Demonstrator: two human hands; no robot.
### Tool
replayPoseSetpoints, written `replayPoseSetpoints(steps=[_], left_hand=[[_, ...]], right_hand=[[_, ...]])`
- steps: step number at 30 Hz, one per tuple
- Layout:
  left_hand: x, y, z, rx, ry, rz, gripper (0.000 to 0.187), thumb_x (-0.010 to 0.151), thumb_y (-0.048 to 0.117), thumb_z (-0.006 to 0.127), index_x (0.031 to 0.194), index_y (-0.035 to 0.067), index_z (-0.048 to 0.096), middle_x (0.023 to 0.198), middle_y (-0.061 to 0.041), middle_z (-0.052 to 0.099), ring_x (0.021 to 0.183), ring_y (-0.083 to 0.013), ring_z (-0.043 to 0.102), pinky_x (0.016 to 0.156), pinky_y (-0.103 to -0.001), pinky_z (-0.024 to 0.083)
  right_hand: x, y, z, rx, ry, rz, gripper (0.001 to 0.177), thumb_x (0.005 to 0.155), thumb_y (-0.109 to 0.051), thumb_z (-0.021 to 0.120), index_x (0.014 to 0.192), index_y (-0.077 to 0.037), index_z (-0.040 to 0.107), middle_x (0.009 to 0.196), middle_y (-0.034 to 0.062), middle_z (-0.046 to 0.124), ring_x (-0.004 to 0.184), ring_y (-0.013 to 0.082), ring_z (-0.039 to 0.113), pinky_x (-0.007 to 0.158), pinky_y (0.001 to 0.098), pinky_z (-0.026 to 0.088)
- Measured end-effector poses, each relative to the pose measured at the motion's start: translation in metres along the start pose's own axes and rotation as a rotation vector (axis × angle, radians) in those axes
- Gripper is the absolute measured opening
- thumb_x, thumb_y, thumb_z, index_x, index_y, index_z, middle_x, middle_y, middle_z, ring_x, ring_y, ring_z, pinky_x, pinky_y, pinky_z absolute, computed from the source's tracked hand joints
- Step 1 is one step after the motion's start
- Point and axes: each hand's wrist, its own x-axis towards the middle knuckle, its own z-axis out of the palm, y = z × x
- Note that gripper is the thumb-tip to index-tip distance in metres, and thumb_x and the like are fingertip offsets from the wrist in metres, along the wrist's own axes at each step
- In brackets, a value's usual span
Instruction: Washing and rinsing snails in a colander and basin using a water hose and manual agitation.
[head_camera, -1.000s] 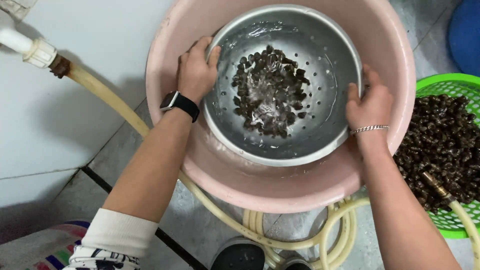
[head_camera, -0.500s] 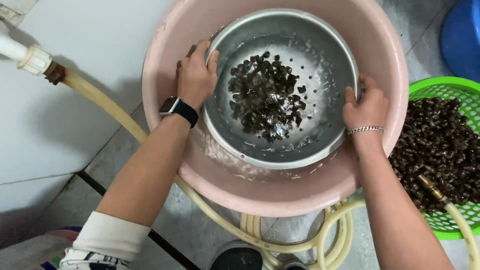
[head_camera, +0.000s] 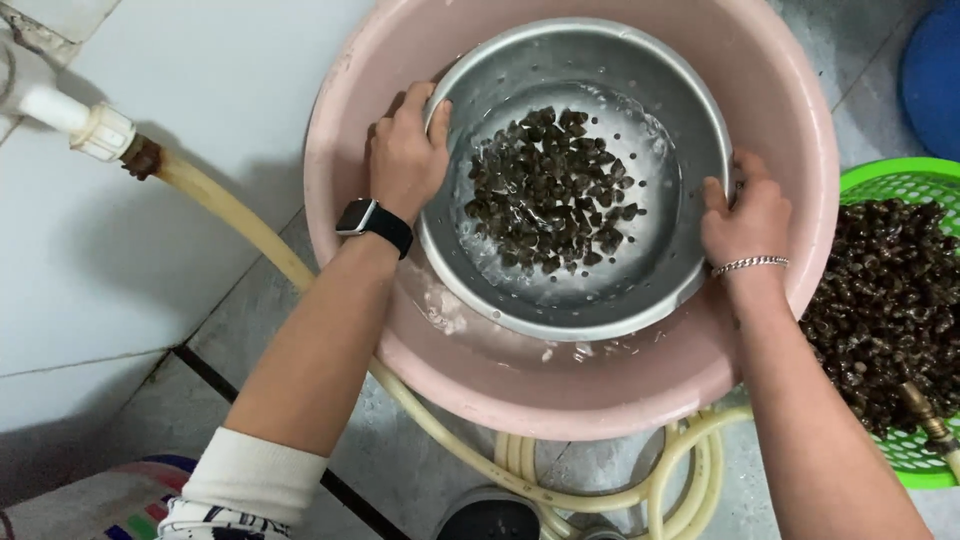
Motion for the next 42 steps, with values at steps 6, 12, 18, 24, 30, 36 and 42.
replayPoseSetpoints(steps=[6, 12, 18, 24, 30, 36, 42], left_hand=[[0.003, -0.011, 0.008, 0.029, 0.038, 0.042, 0.038, 0.129, 0.045, 0.051, 0.144, 0.016, 0.07, 0.108, -0.02, 0.089, 0.086, -0.0563, 0.081, 0.075, -0.073, 0.061], [-0.004, 0.001, 0.003, 0.062, 0.044, 0.006, 0.039, 0.129, 0.046, 0.048, 0.146, 0.017, 0.069, 0.092, -0.019, 0.084, 0.075, -0.0519, 0.078, 0.061, -0.071, 0.058], [-0.017, 0.034, 0.012, 0.488, 0.333, 0.525, 0.028, 0.122, 0.014, 0.075, 0.149, 0.007, 0.072, 0.148, -0.02, 0.071, 0.126, -0.0354, 0.065, 0.098, -0.046, 0.058], [-0.042, 0.028, 0.064, 0.281, -0.265, 0.449, 0.029, 0.113, 0.043, 0.093, 0.111, 0.017, 0.08, 0.102, -0.01, 0.072, 0.093, -0.041, 0.082, 0.074, -0.057, 0.07], [-0.044, 0.034, 0.049, 0.169, -0.421, 0.407, 0.033, 0.112, 0.026, 0.096, 0.116, -0.005, 0.086, 0.096, -0.028, 0.077, 0.089, -0.0518, 0.083, 0.074, -0.068, 0.07], [-0.04, 0.026, 0.05, 0.122, -0.469, 0.469, 0.038, 0.104, 0.027, 0.103, 0.131, 0.005, 0.086, 0.109, -0.018, 0.073, 0.098, -0.0455, 0.085, 0.076, -0.062, 0.074], [-0.034, 0.023, 0.042, -0.148, -0.442, 0.458, 0.035, 0.108, 0.005, 0.1, 0.131, -0.001, 0.074, 0.102, -0.019, 0.079, 0.097, -0.0381, 0.088, 0.078, -0.051, 0.075]], right_hand=[[-0.002, -0.003, -0.002, 0.05, -0.013, -0.026, 0.044, 0.126, -0.018, 0.072, 0.169, -0.008, 0.073, 0.104, 0.0261, 0.086, 0.093, 0.0506, 0.079, 0.095, 0.065, 0.062], [0.004, 0.009, 0.006, 0.041, -0.008, -0.03, 0.043, 0.125, -0.022, 0.072, 0.167, -0.01, 0.071, 0.108, 0.027, 0.086, 0.103, 0.0566, 0.079, 0.098, 0.0685, 0.06], [0.003, 0.008, 0.008, 0.032, -0.048, -0.01, 0.045, 0.125, -0.026, 0.073, 0.166, -0.008, 0.069, 0.095, 0.0258, 0.079, 0.096, 0.0543, 0.076, 0.089, 0.0671, 0.058], [0.001, 0.007, 0.008, 0.065, -0.045, -0.007, 0.043, 0.128, -0.02, 0.078, 0.168, -0.006, 0.071, 0.128, 0.042, 0.085, 0.126, 0.0625, 0.081, 0.104, 0.0749, 0.066], [-0.009, -0.014, -0.004, 0.111, -0.072, 0.026, 0.046, 0.127, -0.017, 0.076, 0.171, -0.005, 0.069, 0.131, 0.0419, 0.085, 0.123, 0.0597, 0.083, 0.102, 0.073, 0.068], [-0.01, -0.017, -0.007, 0.119, -0.063, -0.008, 0.044, 0.128, -0.015, 0.076, 0.17, -0.003, 0.069, 0.129, 0.0433, 0.085, 0.123, 0.0613, 0.083, 0.1, 0.0741, 0.069], [-0.003, -0.003, 0.002, 0.142, -0.04, -0.048, 0.042, 0.128, -0.018, 0.08, 0.168, -0.007, 0.072, 0.126, 0.0405, 0.086, 0.124, 0.0623, 0.082, 0.103, 0.0742, 0.066]])
